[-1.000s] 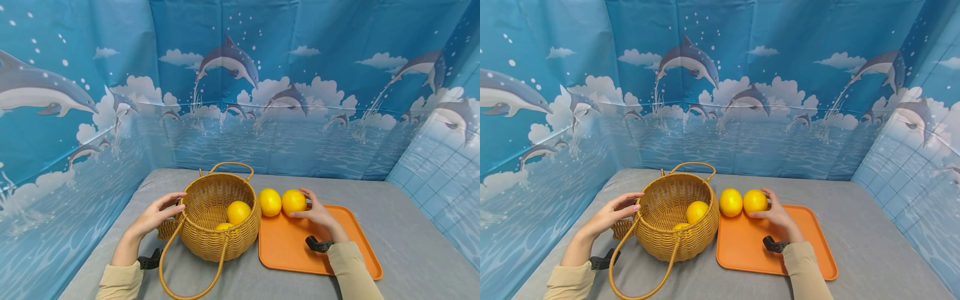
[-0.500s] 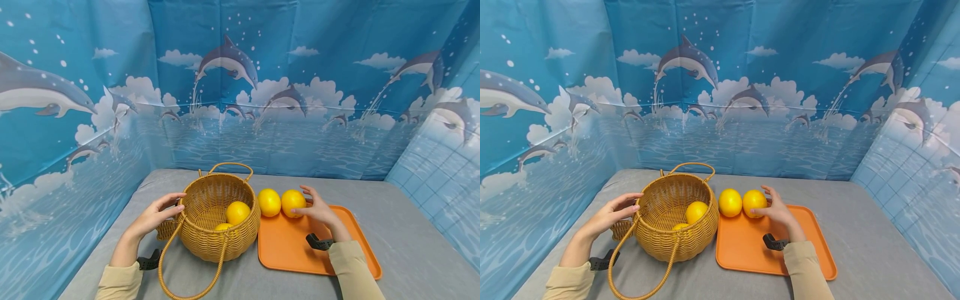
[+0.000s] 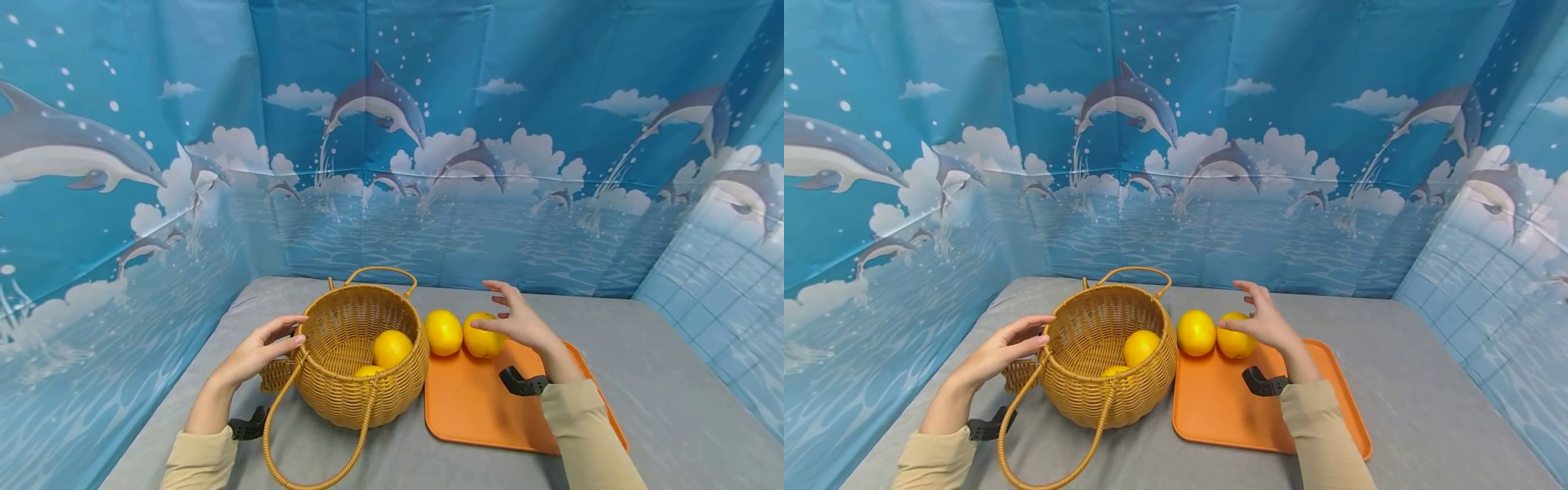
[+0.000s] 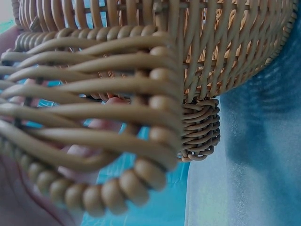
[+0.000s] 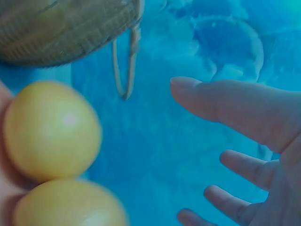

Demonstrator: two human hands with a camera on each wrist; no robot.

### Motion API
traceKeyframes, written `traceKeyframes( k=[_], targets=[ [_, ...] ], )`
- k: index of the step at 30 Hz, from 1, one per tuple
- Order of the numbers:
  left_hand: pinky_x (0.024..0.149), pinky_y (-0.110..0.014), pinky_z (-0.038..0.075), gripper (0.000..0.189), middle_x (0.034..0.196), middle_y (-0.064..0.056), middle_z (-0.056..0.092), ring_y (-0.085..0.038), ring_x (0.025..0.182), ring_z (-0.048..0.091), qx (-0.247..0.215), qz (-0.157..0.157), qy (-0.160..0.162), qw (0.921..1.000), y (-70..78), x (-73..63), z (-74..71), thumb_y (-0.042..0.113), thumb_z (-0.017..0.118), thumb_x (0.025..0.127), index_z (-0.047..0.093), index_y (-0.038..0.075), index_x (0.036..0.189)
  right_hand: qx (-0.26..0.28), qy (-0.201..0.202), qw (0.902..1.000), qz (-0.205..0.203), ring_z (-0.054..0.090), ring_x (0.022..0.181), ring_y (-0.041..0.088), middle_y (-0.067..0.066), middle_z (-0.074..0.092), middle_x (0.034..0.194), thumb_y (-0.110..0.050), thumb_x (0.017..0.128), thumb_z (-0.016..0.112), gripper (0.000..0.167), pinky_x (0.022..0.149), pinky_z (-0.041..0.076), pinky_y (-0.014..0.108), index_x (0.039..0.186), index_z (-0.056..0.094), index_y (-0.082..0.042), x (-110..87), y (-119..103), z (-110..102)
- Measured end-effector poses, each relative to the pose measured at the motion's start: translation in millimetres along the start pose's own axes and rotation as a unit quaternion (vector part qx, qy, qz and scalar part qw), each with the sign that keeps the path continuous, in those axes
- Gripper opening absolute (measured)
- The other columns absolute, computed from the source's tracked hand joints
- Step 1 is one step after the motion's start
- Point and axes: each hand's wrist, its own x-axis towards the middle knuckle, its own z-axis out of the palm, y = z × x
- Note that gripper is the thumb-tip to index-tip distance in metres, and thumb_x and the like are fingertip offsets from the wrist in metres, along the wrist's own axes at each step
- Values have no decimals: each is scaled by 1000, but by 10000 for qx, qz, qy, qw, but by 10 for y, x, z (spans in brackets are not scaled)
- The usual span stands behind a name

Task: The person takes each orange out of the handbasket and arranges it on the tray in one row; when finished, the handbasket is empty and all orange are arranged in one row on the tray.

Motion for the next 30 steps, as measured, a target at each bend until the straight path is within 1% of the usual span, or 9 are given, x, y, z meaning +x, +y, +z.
traceKeyframes(
  k=[5,8,11,13,17,21,25,27,30],
  targets=[
    [89,-52,43,48,138,-15,43,-37,119,44,3,-27,1,10000,2,-2,2,29,58,95,46,11,138,-131,-223,9993,-274,29,131,39,18,19,148,-29,82,75,82,101,31,55,145,27,-10,146,-423,-117],
    [88,-48,45,48,138,-15,44,-37,117,46,47,-54,9,10000,7,-1,1,30,58,94,46,12,138,-129,-493,9974,-513,31,131,36,14,22,148,-30,81,76,82,101,33,53,145,28,-12,264,-702,-171],
    [86,-45,46,48,137,-15,44,-35,115,47,77,-84,14,9999,12,0,2,30,58,94,47,13,138,-29,-1040,9918,-745,33,131,33,11,25,148,-27,82,74,78,101,34,51,145,29,-14,404,-959,-189],
    [85,-43,47,48,137,-15,44,-34,114,48,69,-102,22,9999,14,0,4,30,58,94,47,13,138,-28,-1524,9849,-824,36,130,31,9,28,147,-26,83,73,75,100,37,49,144,31,-17,514,-1102,-178],
    [84,-41,48,48,137,-15,44,-32,112,50,56,-106,10,9999,7,3,5,30,58,94,47,14,137,42,-2625,9612,-843,40,128,31,6,34,144,-24,84,73,69,95,43,44,141,36,-20,744,-1331,-76],
    [83,-39,48,47,138,-14,44,-34,114,48,34,-86,12,10000,-8,6,3,30,58,94,47,14,137,405,-3564,9296,-852,42,126,34,10,36,143,-18,84,72,66,94,45,40,140,38,-13,964,-1435,147],
    [82,-40,48,47,136,-15,45,-33,110,50,29,-79,12,10000,-15,11,4,30,58,94,47,14,137,524,-4179,9042,-707,45,125,30,10,35,143,-14,84,71,65,94,45,38,141,39,-13,1126,-1417,407],
    [82,-40,48,47,135,-15,46,-31,107,52,58,-94,4,9999,-14,13,3,31,58,95,47,14,137,404,-4418,8944,-569,47,123,26,9,37,142,-14,84,72,66,94,45,37,141,39,-15,1182,-1375,521],
    [82,-39,48,47,135,-15,46,-28,106,53,100,-107,4,9999,-6,16,-1,31,58,95,47,14,137,245,-4787,8768,-377,46,123,25,8,37,142,-13,83,71,68,94,45,36,142,37,-13,1241,-1308,654]
  ],
)
